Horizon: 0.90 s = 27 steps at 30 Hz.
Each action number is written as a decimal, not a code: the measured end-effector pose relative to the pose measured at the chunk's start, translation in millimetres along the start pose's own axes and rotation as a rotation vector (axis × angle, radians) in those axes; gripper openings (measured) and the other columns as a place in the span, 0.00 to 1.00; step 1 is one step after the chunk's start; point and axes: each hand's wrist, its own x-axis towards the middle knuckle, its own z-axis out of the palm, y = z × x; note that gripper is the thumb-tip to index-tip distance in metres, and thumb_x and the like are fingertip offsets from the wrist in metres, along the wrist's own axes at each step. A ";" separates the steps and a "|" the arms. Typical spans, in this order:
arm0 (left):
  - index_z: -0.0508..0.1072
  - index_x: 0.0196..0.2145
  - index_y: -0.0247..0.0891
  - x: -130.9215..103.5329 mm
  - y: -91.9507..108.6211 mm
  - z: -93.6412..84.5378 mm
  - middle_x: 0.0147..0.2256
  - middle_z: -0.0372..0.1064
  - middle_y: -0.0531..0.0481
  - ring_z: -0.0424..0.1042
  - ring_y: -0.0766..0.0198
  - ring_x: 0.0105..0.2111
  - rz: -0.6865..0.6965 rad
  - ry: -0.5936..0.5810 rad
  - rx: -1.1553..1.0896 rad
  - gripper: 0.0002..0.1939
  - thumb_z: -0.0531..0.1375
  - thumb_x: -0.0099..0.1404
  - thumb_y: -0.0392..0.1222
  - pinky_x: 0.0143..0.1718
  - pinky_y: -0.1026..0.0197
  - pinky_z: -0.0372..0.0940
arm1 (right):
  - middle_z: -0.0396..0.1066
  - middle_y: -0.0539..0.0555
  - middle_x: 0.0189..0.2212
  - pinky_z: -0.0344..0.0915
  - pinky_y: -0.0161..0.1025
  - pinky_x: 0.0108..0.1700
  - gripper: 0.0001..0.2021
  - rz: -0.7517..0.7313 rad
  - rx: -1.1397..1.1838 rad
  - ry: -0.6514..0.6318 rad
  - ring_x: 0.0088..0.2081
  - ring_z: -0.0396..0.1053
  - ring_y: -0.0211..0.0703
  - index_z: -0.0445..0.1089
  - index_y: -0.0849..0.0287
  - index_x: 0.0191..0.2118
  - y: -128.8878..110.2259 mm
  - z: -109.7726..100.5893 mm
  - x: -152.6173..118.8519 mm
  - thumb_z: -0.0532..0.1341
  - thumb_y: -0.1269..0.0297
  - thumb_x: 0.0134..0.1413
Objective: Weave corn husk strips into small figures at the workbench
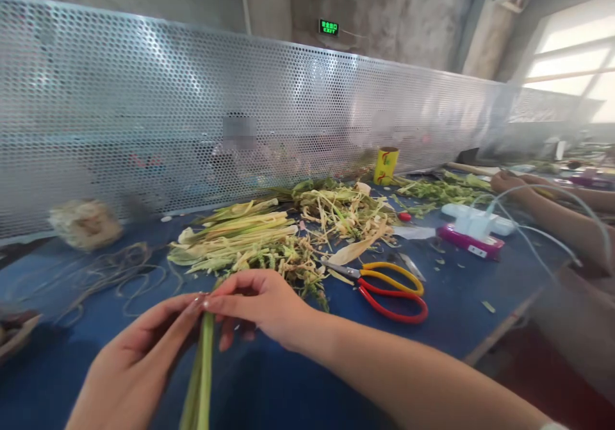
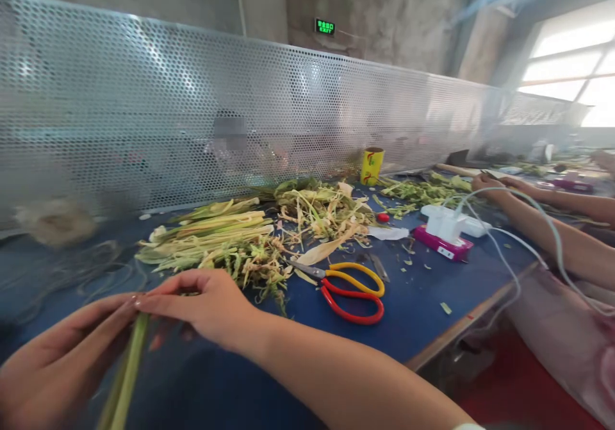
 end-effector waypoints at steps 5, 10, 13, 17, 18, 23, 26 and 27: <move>0.72 0.29 0.36 -14.8 45.2 19.3 0.23 0.71 0.54 0.68 0.69 0.24 -0.042 -0.153 -0.187 0.17 0.65 0.45 0.51 0.27 0.70 0.64 | 0.64 0.43 0.15 0.47 0.24 0.11 0.14 0.001 0.013 0.076 0.13 0.64 0.28 0.65 0.62 0.24 0.9 4.5 -3.7 0.67 0.58 0.35; 0.70 0.26 0.35 -17.2 38.0 17.9 0.21 0.66 0.55 0.64 0.70 0.21 0.066 -0.123 -0.192 0.12 0.62 0.49 0.47 0.23 0.69 0.62 | 0.66 0.44 0.17 0.47 0.25 0.11 0.13 -0.006 0.025 0.103 0.14 0.65 0.30 0.66 0.63 0.25 2.3 5.8 -4.9 0.67 0.60 0.34; 0.69 0.26 0.36 -18.2 40.2 16.7 0.22 0.66 0.54 0.64 0.70 0.21 0.111 -0.130 -0.161 0.11 0.62 0.50 0.47 0.23 0.68 0.61 | 0.65 0.44 0.16 0.48 0.25 0.11 0.14 -0.014 0.018 0.137 0.13 0.63 0.29 0.66 0.63 0.23 1.5 6.2 -4.9 0.68 0.61 0.32; 0.69 0.27 0.37 -16.8 38.1 16.6 0.23 0.66 0.54 0.64 0.69 0.22 0.117 -0.141 -0.145 0.10 0.61 0.52 0.47 0.24 0.69 0.62 | 0.64 0.43 0.14 0.47 0.25 0.11 0.15 0.003 0.007 0.146 0.12 0.61 0.28 0.65 0.62 0.23 1.0 5.8 -4.4 0.69 0.61 0.29; 0.69 0.27 0.37 -16.2 37.2 16.7 0.23 0.66 0.55 0.64 0.69 0.22 0.115 -0.139 -0.141 0.11 0.61 0.52 0.47 0.24 0.68 0.62 | 0.64 0.43 0.13 0.47 0.25 0.11 0.15 0.006 0.006 0.135 0.12 0.61 0.28 0.65 0.62 0.23 1.1 5.6 -4.4 0.69 0.61 0.29; 0.71 0.29 0.39 -15.4 38.4 15.2 0.24 0.68 0.55 0.66 0.68 0.23 0.142 -0.121 -0.049 0.13 0.61 0.49 0.50 0.25 0.69 0.63 | 0.61 0.42 0.08 0.46 0.25 0.11 0.16 -0.011 0.025 0.116 0.11 0.58 0.28 0.64 0.62 0.20 1.8 5.3 -4.9 0.70 0.61 0.26; 0.72 0.29 0.40 -12.8 37.1 11.2 0.26 0.71 0.54 0.69 0.66 0.25 0.119 -0.104 0.077 0.15 0.62 0.46 0.51 0.26 0.69 0.65 | 0.61 0.42 0.09 0.45 0.25 0.11 0.17 -0.023 0.083 0.117 0.11 0.56 0.27 0.64 0.62 0.20 1.5 4.9 -3.6 0.72 0.62 0.22; 0.73 0.29 0.40 -10.6 34.4 9.7 0.26 0.72 0.54 0.70 0.65 0.26 0.119 -0.095 0.114 0.15 0.63 0.46 0.52 0.27 0.69 0.65 | 0.61 0.42 0.09 0.46 0.25 0.11 0.17 -0.007 0.083 0.117 0.11 0.56 0.26 0.64 0.62 0.20 1.3 4.4 -2.6 0.72 0.62 0.21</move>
